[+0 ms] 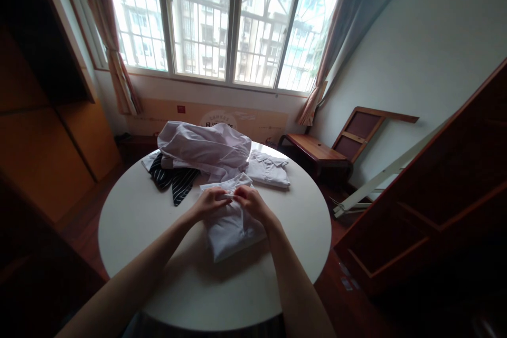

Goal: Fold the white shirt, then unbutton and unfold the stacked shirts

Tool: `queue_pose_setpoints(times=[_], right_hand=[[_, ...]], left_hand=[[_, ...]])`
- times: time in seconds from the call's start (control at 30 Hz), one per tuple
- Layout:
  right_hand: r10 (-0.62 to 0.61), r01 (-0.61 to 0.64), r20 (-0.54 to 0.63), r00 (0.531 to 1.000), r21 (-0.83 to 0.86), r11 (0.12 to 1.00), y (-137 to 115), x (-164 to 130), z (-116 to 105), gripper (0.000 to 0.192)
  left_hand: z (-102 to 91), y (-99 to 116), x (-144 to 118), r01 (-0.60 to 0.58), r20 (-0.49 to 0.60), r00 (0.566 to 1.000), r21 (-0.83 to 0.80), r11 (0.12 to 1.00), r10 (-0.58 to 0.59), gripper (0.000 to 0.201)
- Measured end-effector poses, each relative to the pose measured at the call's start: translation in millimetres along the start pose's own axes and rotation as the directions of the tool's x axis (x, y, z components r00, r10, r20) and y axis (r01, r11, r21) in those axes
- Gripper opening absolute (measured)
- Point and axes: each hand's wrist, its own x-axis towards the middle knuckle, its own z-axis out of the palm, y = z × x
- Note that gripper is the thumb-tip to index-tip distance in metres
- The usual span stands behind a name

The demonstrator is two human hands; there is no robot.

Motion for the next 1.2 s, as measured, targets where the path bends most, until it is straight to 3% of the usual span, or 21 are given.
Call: queue_pose_setpoints(times=[0.23,0.37,0.53,0.67,0.83,0.97,1.07,1.2], right_hand=[[0.086,-0.125,0.125,0.988,0.345,0.93,-6,1,3,0.013],[0.093,-0.126,0.101,0.991,0.407,0.904,0,2,5,0.014],[0.069,-0.062,-0.02,0.997,0.254,0.965,4,3,11,0.012],[0.042,-0.029,-0.136,0.99,0.102,0.994,5,4,16,0.011],[0.027,-0.03,-0.139,0.99,-0.019,0.999,5,6,16,0.008],[-0.076,0.055,-0.175,0.982,-0.124,0.991,3,5,16,0.009],[-0.119,0.097,-0.191,0.974,-0.121,0.988,2,5,17,0.011],[-0.058,0.05,-0.178,0.982,-0.049,0.998,1,5,18,0.01]], left_hand=[[-9.5,2,0,-0.04,-0.009,0.999,-0.137,0.99,0.04,0.023],[-6.0,3,-1,-0.096,-0.023,0.995,-0.112,0.989,0.094,0.021],[-4.1,1,0,-0.096,0.006,0.995,-0.109,0.989,0.097,0.022],[-1.2,0,0,-0.06,-0.034,0.998,-0.113,0.992,0.057,0.021],[6.3,-3,0,-0.004,-0.042,0.999,-0.094,0.996,0.0,0.022],[6.7,-2,-1,0.026,-0.047,0.998,-0.066,0.997,-0.03,0.021],[5.4,2,-3,-0.003,-0.055,0.998,-0.042,0.999,0.0,0.026],[6.1,4,-6,-0.04,-0.068,0.997,-0.021,0.999,0.039,0.028]])
